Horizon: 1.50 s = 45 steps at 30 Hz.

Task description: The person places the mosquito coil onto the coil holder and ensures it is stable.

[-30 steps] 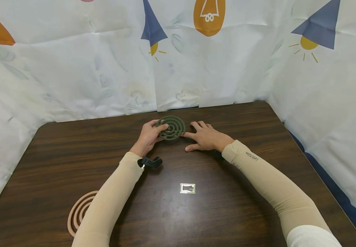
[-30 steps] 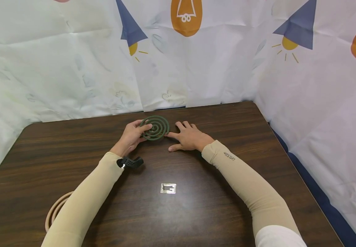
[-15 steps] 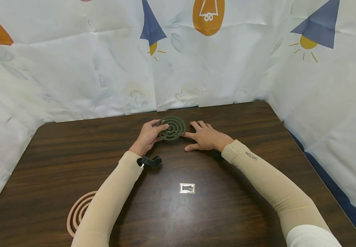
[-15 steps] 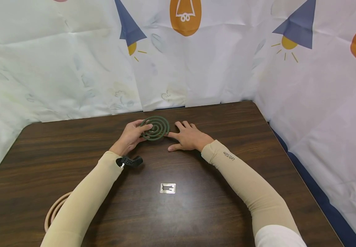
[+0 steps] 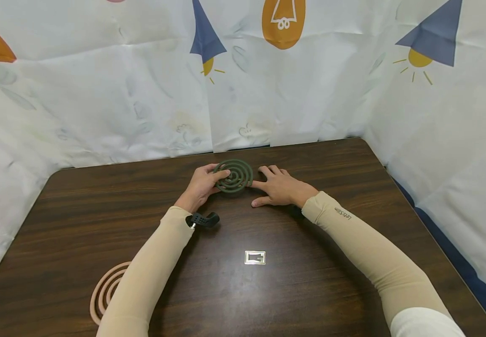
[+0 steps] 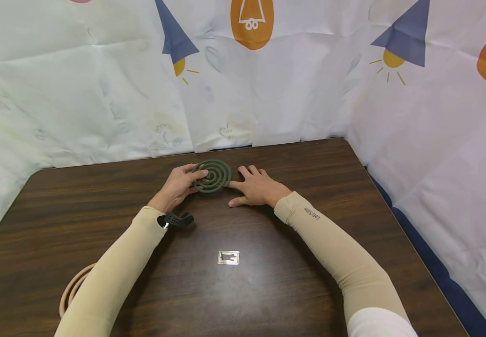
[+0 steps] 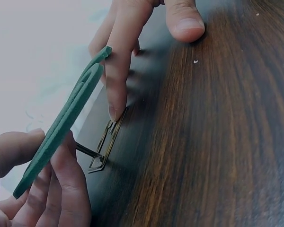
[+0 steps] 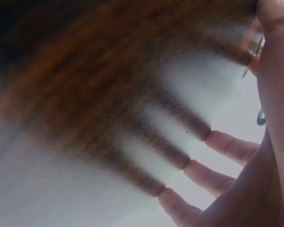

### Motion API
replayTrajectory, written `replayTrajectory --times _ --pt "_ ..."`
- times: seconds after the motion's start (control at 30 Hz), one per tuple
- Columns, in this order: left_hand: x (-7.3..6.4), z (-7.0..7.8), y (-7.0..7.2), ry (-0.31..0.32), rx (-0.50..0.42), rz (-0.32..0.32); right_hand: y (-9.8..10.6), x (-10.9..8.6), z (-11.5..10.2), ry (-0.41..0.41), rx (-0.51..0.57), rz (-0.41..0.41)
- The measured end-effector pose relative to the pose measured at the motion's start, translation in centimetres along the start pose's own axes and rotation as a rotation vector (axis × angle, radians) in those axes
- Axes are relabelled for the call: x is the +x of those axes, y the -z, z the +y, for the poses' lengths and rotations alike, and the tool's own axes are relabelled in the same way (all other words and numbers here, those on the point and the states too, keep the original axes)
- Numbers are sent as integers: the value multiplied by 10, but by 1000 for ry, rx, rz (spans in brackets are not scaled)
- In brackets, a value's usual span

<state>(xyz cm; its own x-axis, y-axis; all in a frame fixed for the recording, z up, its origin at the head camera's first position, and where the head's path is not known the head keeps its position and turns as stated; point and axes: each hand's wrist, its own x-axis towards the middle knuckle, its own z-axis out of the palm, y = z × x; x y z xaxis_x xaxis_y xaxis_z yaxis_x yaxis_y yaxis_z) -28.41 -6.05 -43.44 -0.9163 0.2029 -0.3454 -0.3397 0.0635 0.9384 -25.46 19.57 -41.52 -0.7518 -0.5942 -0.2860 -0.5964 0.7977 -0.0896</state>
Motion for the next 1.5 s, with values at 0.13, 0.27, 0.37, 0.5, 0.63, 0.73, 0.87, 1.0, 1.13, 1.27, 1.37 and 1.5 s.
replayTrajectory --times 0.13,0.27,0.37,0.5,0.63,0.73,0.87,1.0,1.13,1.27,1.37,1.5 --pt "1 1 2 0 19 -8 0 0 0 2 0 7" --pt "2 1 3 -1 39 -20 -2 1 1 2 0 10" --pt "2 1 4 0 41 -22 -3 1 2 3 2 11" --pt "1 1 3 -5 40 -21 -3 1 2 1 2 10" --pt "0 1 2 -14 46 -16 -3 1 2 -1 2 12" --pt "0 1 2 -20 52 -11 -3 1 2 1 3 14" --pt "0 3 1 -23 54 -7 -2 1 2 0 5 13" --pt "0 3 1 -18 55 -3 -2 1 1 2 5 14" --pt "-1 3 2 -22 58 -1 -1 0 1 2 6 14" --pt "-1 1 2 -32 62 4 -1 0 1 1 9 10" --pt "0 0 1 -35 58 16 -1 0 1 0 7 7" --pt "0 -2 1 -35 56 34 -1 1 1 2 2 9"
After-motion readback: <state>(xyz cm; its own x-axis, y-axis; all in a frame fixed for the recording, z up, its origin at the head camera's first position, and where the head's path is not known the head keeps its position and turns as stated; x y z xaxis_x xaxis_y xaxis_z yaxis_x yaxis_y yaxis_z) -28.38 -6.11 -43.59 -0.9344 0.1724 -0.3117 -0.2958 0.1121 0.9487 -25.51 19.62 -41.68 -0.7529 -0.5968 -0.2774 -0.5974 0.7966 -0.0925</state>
